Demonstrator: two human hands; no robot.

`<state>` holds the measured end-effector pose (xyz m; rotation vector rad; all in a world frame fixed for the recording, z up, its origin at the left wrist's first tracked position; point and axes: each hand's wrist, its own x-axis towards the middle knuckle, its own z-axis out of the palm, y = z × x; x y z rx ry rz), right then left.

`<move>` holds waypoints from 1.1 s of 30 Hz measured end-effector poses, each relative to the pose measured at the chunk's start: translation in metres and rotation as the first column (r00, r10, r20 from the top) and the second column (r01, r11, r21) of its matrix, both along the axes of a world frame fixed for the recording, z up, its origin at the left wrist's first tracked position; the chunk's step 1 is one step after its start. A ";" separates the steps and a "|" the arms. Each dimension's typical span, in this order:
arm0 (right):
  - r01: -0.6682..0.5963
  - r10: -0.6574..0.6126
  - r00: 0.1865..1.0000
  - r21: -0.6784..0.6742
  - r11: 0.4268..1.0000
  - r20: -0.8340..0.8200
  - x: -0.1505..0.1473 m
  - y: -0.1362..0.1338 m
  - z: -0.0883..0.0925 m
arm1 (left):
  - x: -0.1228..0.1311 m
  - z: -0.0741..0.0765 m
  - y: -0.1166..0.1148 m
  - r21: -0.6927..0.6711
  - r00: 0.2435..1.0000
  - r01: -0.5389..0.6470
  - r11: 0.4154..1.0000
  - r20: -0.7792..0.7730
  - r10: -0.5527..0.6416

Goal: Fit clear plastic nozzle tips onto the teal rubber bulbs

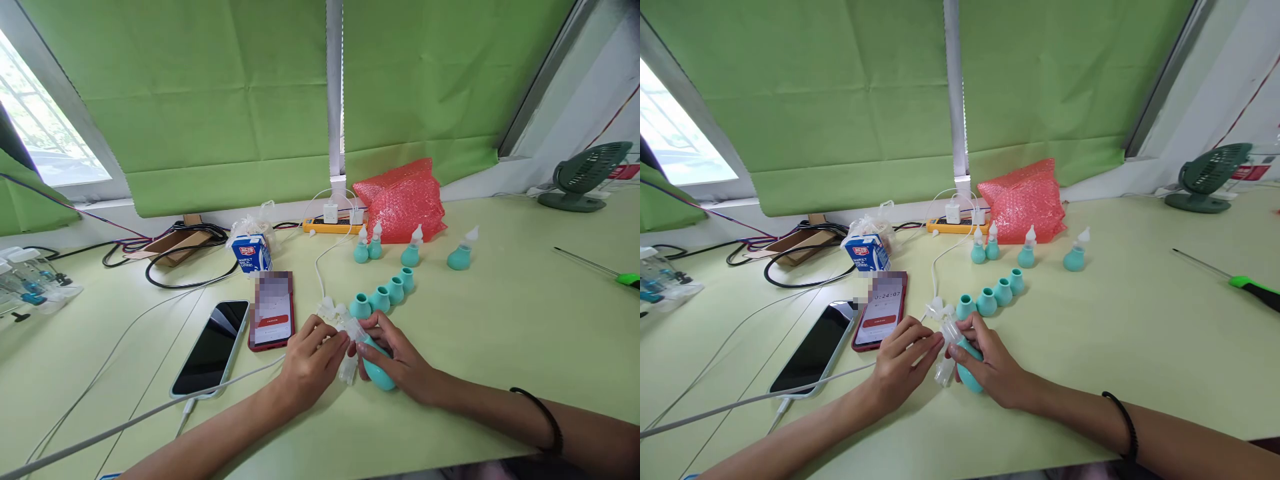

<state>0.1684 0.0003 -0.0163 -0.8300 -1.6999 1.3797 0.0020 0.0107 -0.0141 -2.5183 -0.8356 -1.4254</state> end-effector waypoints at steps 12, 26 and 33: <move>0.076 -0.130 0.962 0.221 0.972 0.240 0.002 -0.008 0.002 | 0.004 0.006 -0.003 0.028 0.997 0.083 0.996 0.006 -0.083; 0.116 -0.151 0.976 0.212 0.970 0.160 0.001 -0.007 -0.001 | 0.007 0.011 -0.003 0.064 0.988 0.130 0.989 0.070 -0.134; 0.108 -0.129 0.984 0.159 0.981 0.123 0.003 -0.005 -0.001 | 0.004 0.014 -0.005 -0.065 0.985 0.134 0.989 0.116 -0.126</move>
